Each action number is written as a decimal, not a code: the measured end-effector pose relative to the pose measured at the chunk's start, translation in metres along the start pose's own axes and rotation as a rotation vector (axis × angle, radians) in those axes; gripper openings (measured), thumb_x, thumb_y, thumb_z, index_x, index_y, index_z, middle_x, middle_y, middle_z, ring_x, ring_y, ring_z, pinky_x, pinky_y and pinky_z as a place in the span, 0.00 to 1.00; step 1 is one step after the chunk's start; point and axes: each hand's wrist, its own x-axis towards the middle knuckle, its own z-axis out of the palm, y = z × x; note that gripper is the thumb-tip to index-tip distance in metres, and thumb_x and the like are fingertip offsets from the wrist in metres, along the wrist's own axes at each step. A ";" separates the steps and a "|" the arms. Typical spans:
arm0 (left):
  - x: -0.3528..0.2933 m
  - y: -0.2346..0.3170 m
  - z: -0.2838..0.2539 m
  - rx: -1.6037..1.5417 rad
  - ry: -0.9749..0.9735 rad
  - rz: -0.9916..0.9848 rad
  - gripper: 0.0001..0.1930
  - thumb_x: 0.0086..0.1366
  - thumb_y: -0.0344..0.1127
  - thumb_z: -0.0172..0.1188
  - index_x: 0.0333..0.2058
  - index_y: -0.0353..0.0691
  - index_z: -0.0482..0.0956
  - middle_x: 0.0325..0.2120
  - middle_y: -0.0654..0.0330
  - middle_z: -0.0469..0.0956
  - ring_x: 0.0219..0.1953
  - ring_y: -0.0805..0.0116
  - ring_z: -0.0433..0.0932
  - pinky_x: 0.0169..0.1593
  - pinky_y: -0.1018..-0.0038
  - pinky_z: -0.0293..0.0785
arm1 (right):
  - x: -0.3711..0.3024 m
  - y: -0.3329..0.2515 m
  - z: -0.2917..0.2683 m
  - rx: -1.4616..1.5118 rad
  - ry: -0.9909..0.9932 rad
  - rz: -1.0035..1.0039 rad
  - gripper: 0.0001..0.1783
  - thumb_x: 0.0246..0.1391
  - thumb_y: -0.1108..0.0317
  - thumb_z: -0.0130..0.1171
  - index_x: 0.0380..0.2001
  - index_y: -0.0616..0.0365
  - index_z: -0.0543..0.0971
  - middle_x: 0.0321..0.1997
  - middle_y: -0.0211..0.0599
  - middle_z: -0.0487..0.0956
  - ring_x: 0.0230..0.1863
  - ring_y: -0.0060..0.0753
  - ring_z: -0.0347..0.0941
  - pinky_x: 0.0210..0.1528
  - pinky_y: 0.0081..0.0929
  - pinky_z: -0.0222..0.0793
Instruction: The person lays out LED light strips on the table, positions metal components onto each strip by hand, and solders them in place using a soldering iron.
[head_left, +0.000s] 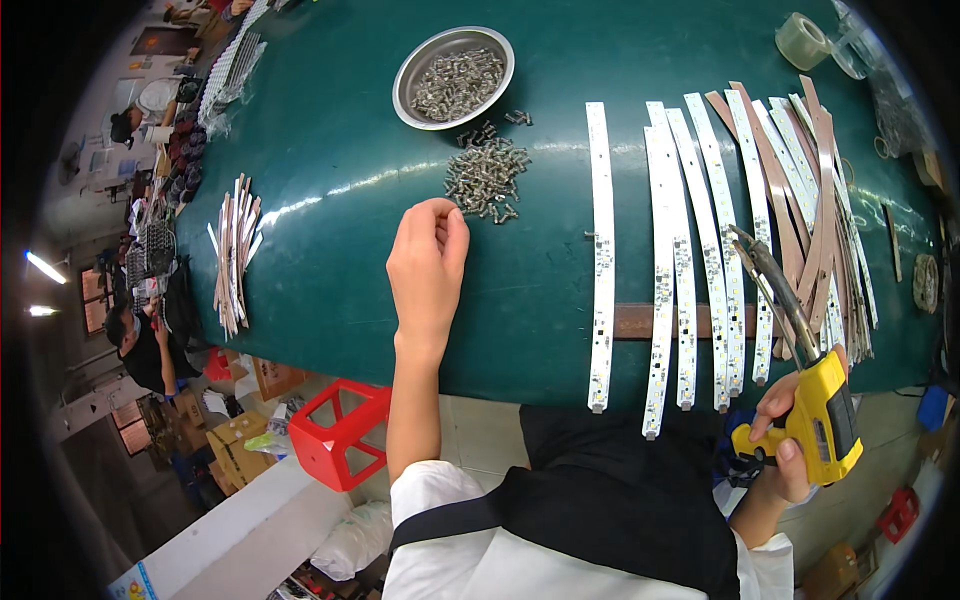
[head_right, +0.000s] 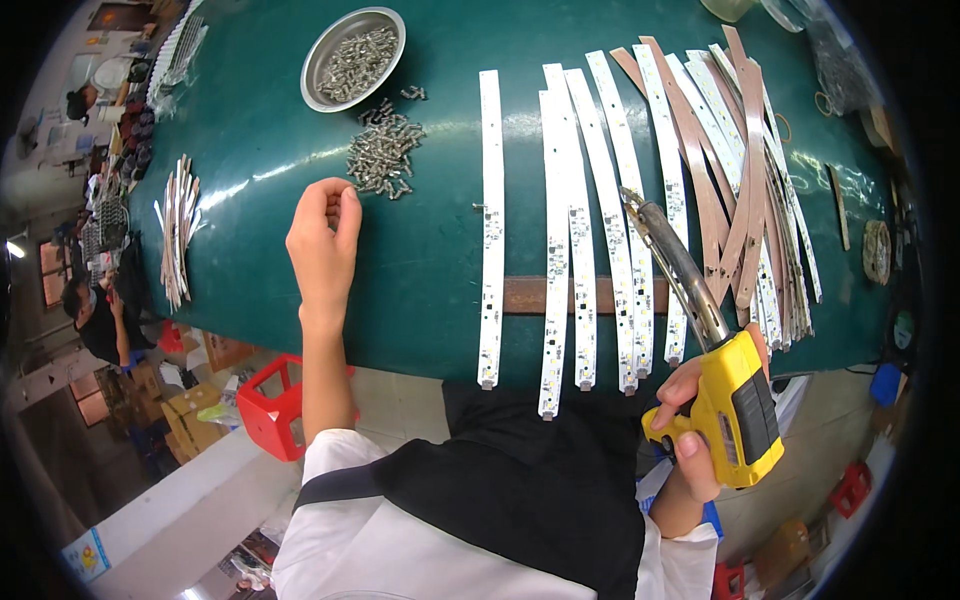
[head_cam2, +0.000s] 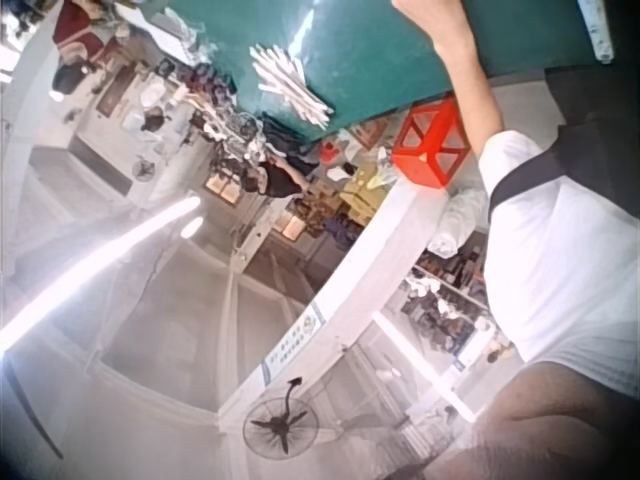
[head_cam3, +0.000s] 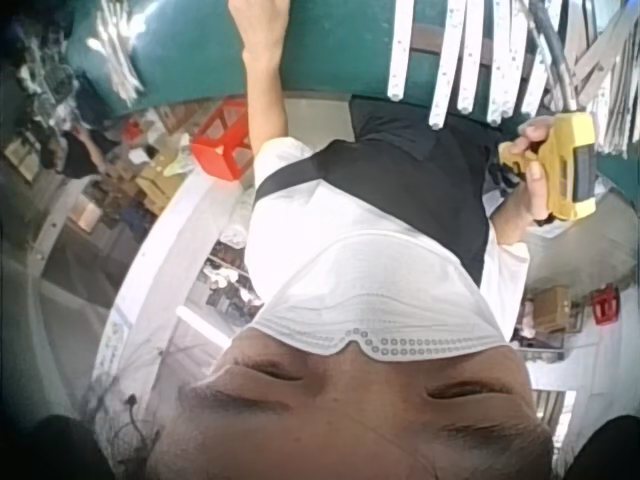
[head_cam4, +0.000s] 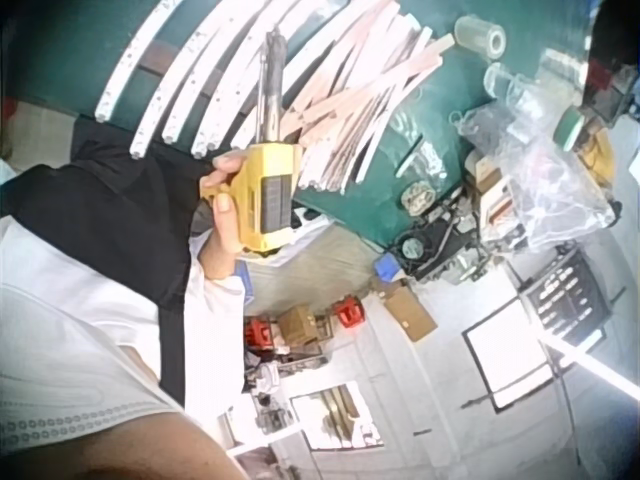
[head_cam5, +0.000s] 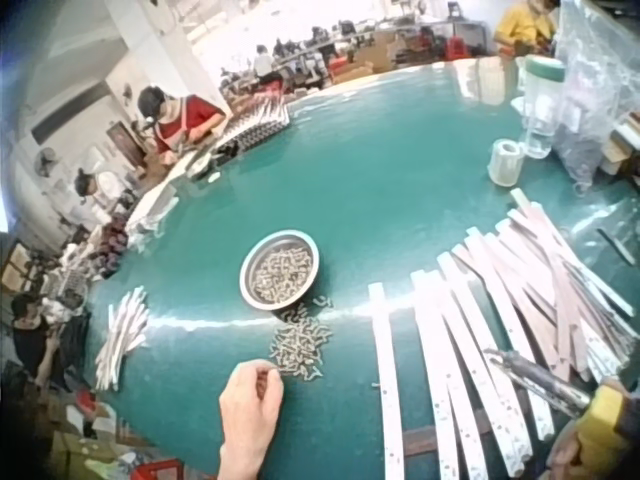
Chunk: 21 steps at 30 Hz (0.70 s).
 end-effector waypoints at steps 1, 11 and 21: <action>-0.001 0.000 0.001 -0.099 0.023 -0.058 0.04 0.64 0.27 0.57 0.36 0.33 0.75 0.27 0.59 0.76 0.27 0.70 0.77 0.33 0.75 0.73 | -0.001 0.001 0.000 -0.015 0.004 -0.003 0.53 0.43 0.62 0.60 0.65 0.76 0.44 0.33 0.45 0.72 0.23 0.28 0.70 0.28 0.19 0.67; 0.001 0.017 -0.005 -0.231 0.049 -0.017 0.04 0.61 0.26 0.60 0.36 0.35 0.77 0.28 0.59 0.77 0.30 0.70 0.77 0.36 0.76 0.73 | -0.001 -0.005 0.003 0.101 0.015 0.054 0.53 0.44 0.62 0.66 0.68 0.67 0.48 0.32 0.46 0.76 0.25 0.31 0.73 0.32 0.26 0.71; -0.017 0.097 0.035 -0.518 -0.386 0.277 0.09 0.55 0.23 0.63 0.36 0.36 0.80 0.27 0.60 0.78 0.28 0.70 0.77 0.33 0.76 0.74 | -0.010 -0.008 0.005 0.209 -0.017 0.266 0.53 0.42 0.63 0.68 0.69 0.58 0.50 0.35 0.46 0.77 0.28 0.30 0.73 0.29 0.21 0.72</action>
